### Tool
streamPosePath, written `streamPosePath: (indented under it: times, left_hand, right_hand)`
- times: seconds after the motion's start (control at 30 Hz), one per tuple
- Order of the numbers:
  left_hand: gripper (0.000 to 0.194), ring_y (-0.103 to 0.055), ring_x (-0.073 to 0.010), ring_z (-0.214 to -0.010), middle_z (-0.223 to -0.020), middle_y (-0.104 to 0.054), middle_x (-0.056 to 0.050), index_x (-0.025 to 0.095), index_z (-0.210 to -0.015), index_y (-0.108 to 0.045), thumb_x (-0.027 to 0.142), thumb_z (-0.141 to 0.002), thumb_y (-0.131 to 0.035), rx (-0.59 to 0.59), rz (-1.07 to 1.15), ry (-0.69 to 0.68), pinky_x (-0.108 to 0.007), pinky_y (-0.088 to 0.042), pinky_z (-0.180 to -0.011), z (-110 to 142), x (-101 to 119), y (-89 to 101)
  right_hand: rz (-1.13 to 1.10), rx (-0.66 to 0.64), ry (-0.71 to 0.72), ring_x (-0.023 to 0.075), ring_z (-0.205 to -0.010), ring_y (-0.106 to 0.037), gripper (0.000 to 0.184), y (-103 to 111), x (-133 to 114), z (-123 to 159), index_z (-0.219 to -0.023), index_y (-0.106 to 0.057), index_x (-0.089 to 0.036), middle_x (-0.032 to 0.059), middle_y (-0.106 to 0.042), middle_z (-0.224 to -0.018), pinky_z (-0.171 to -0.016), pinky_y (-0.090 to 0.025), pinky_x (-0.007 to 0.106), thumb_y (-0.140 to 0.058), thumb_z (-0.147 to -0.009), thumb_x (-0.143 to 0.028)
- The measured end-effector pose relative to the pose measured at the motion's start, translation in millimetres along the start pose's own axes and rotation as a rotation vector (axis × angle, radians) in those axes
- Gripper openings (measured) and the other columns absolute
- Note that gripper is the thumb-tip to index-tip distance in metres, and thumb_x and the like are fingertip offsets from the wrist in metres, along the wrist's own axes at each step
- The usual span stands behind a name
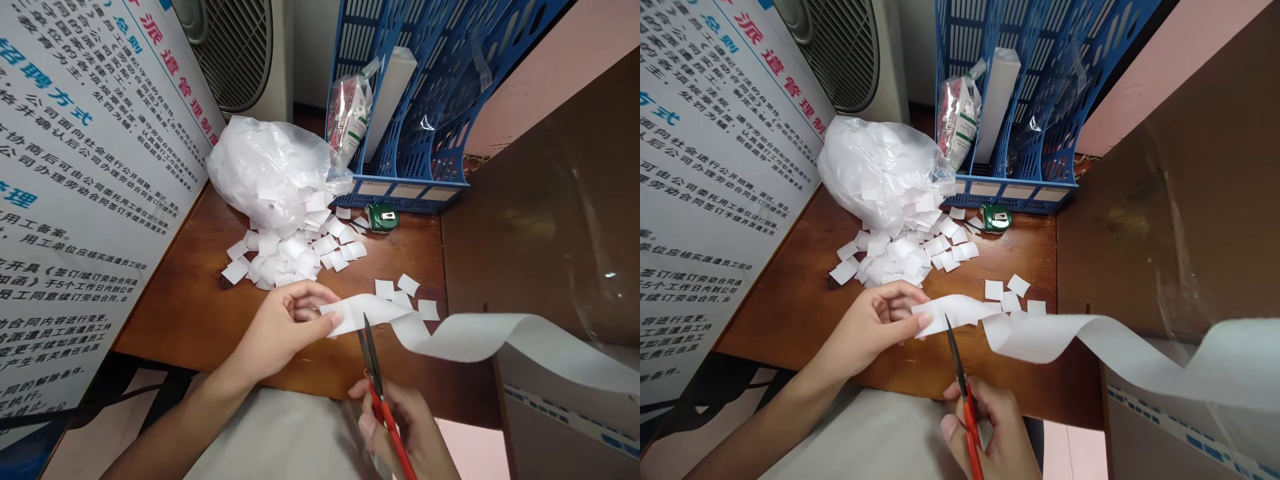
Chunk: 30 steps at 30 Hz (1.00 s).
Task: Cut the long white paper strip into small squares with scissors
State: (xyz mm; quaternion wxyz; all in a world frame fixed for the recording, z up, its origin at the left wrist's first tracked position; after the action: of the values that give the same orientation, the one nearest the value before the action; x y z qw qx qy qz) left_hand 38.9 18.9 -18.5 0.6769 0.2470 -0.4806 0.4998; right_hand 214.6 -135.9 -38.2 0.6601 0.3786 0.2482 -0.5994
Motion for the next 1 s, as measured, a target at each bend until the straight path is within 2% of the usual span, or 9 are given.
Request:
streamPosePath:
  times: [0.17,0.5,0.73,1.0]
  left_hand:
    - [0.027,-0.051,-0.0074,-0.057,-0.067,-0.062,0.0,0.016,-0.097,-0.073,0.036,-0.081,-0.081,0.015,-0.027,-0.023,-0.017,-0.041,-0.055,4.0,3.8,-3.5]
    - [0.027,-0.047,-0.0086,-0.056,-0.063,-0.055,0.002,0.017,-0.097,-0.074,0.038,-0.081,-0.08,0.067,-0.08,-0.045,-0.019,-0.039,-0.054,6.3,7.3,0.1]
    - [0.025,-0.047,-0.0085,-0.056,-0.063,-0.057,0.001,0.018,-0.096,-0.075,0.037,-0.081,-0.08,0.064,-0.075,-0.047,-0.018,-0.039,-0.053,6.8,9.7,-1.4]
    - [0.026,-0.049,-0.0088,-0.057,-0.069,-0.062,-0.001,0.018,-0.096,-0.074,0.039,-0.081,-0.08,0.057,-0.105,-0.045,-0.019,-0.041,-0.054,5.0,7.8,0.7]
  right_hand:
    - [0.002,-0.089,0.054,0.0161,-0.066,-0.055,0.043,-0.9,-11.0,-14.1,-0.104,-0.07,-0.016,0.0055,-0.06,-0.077,-0.061,-0.048,0.026,-0.069,-0.082,-0.053]
    - [0.008,-0.119,0.104,0.0152,-0.065,-0.054,0.041,0.2,-13.7,-18.5,-0.104,-0.07,-0.015,0.0046,-0.059,-0.076,-0.06,-0.047,0.025,-0.072,-0.08,-0.049]
    - [-0.057,-0.088,0.081,0.0138,-0.064,-0.051,0.044,-5.7,-11.1,-20.3,-0.102,-0.068,-0.015,0.0035,-0.056,-0.075,-0.057,-0.044,0.023,-0.068,-0.082,-0.054]
    - [-0.047,-0.241,0.081,0.0129,-0.063,-0.049,0.048,-7.3,-7.6,-23.8,-0.104,-0.065,-0.016,0.0006,-0.049,-0.072,-0.059,-0.042,0.023,-0.06,-0.087,-0.061]
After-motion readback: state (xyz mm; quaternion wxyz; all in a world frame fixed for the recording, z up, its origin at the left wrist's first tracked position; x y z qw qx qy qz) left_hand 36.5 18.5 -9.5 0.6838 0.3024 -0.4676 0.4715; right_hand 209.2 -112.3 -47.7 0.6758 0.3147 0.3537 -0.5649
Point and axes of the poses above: each hand's wrist, its own z-axis away from the middle knuckle, its own y-axis out of the back of the hand, x = y × z, the point moved 4 cm from there along -z, towards the middle knuckle
